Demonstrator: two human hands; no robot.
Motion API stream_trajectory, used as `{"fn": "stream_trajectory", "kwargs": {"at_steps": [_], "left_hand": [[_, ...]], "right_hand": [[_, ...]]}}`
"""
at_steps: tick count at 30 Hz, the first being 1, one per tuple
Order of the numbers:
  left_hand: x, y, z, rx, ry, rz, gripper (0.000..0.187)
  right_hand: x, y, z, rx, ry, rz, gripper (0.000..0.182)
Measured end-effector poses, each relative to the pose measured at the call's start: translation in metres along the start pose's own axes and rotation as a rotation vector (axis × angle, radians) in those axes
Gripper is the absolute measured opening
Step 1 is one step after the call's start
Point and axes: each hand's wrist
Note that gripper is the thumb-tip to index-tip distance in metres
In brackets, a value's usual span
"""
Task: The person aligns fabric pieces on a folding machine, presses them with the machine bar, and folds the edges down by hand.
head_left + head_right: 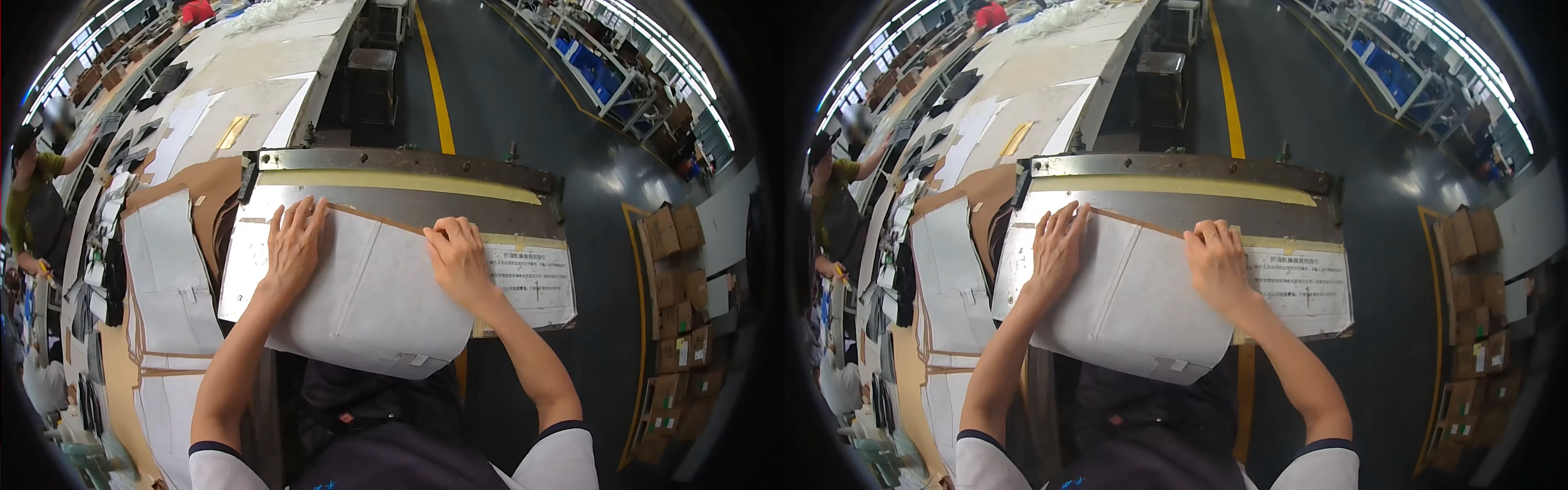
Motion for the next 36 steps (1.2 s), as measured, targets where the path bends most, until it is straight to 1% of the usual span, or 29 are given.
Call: {"fn": "stream_trajectory", "kwargs": {"at_steps": [2, 5, 8, 10, 11, 14, 17, 20, 22, 23, 24, 25, 26, 27, 28, 29, 30, 32, 34, 35, 36], "left_hand": [[0.002, 0.001, 0.000, -0.028, -0.033, 0.006, 0.046], [0.002, 0.003, 0.000, -0.068, -0.069, 0.023, 0.042], [0.007, 0.009, -0.002, -0.136, -0.099, 0.065, 0.036], [0.007, 0.011, -0.001, -0.150, -0.089, 0.124, 0.032], [0.009, 0.014, -0.001, -0.194, -0.092, 0.124, 0.029], [0.010, 0.018, -0.001, -0.194, -0.062, 0.162, 0.029], [0.011, 0.021, -0.003, -0.196, -0.024, 0.184, 0.030], [0.012, 0.027, 0.005, -0.245, 0.042, 0.194, 0.038], [0.017, 0.037, 0.027, -0.240, 0.375, 0.381, 0.049], [0.018, 0.049, 0.051, -0.284, 0.702, 0.450, 0.058], [0.015, 0.061, 0.090, -0.241, 0.906, 0.611, 0.058], [0.034, 0.085, 0.105, -0.218, 1.070, 0.642, 0.058], [0.043, 0.108, 0.129, -0.175, 1.188, 0.638, 0.057], [0.054, 0.135, 0.141, -0.142, 1.271, 0.568, 0.056], [0.058, 0.148, 0.156, -0.060, 1.302, 0.484, 0.050], [0.045, 0.147, 0.173, -0.052, 1.323, 0.480, 0.040], [0.059, 0.148, 0.173, -0.027, 1.211, 0.526, 0.024], [0.035, 0.097, 0.203, -0.086, 1.069, 0.535, 0.012], [0.037, 0.033, 0.215, -0.149, 0.848, 0.393, 0.010], [0.045, -0.003, 0.219, -0.118, 0.508, 0.213, 0.013], [0.025, -0.040, 0.224, -0.172, 0.338, 0.104, 0.015]], "right_hand": [[0.005, -0.015, 0.004, 0.066, -0.103, -0.089, 0.028], [0.022, -0.050, -0.028, 0.034, -0.093, -0.140, 0.035], [0.036, -0.073, -0.045, 0.101, -0.133, -0.189, 0.039], [0.039, -0.079, -0.050, 0.144, -0.134, -0.255, 0.037], [0.038, -0.081, -0.052, 0.169, -0.131, -0.290, 0.036], [0.038, -0.093, -0.042, 0.297, -0.174, -0.373, 0.029], [0.036, -0.104, -0.035, 0.480, -0.171, -0.362, 0.024], [0.037, -0.104, -0.030, 0.540, -0.424, -0.254, 0.025], [0.066, -0.104, 0.003, 0.487, -0.493, -0.130, 0.027], [0.086, -0.106, 0.030, 0.451, -0.523, -0.069, 0.028], [0.106, -0.110, 0.064, 0.399, -0.504, 0.027, 0.027], [0.124, -0.113, 0.097, 0.348, -0.485, 0.121, 0.027], [0.132, -0.119, 0.116, 0.239, -0.525, 0.198, 0.028], [0.136, -0.123, 0.133, 0.134, -0.565, 0.274, 0.028], [0.140, -0.129, 0.154, 0.129, -0.583, 0.232, 0.027], [0.142, -0.137, 0.175, 0.126, -0.599, 0.194, 0.027], [0.141, -0.142, 0.189, 0.122, -0.613, 0.157, 0.027], [0.127, -0.137, 0.204, 0.013, -0.617, 0.087, 0.027], [0.104, -0.120, 0.213, -0.110, -0.619, 0.003, 0.028], [0.090, -0.102, 0.210, -0.176, -0.621, -0.043, 0.028], [0.077, -0.080, 0.209, -0.159, -0.642, -0.149, 0.027]]}}
Point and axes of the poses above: each hand's wrist, its own y-axis away from the middle knuckle, its own z-axis out of the back of the hand, x = y × z, and after that the axes turned 3 degrees about y, right-handed
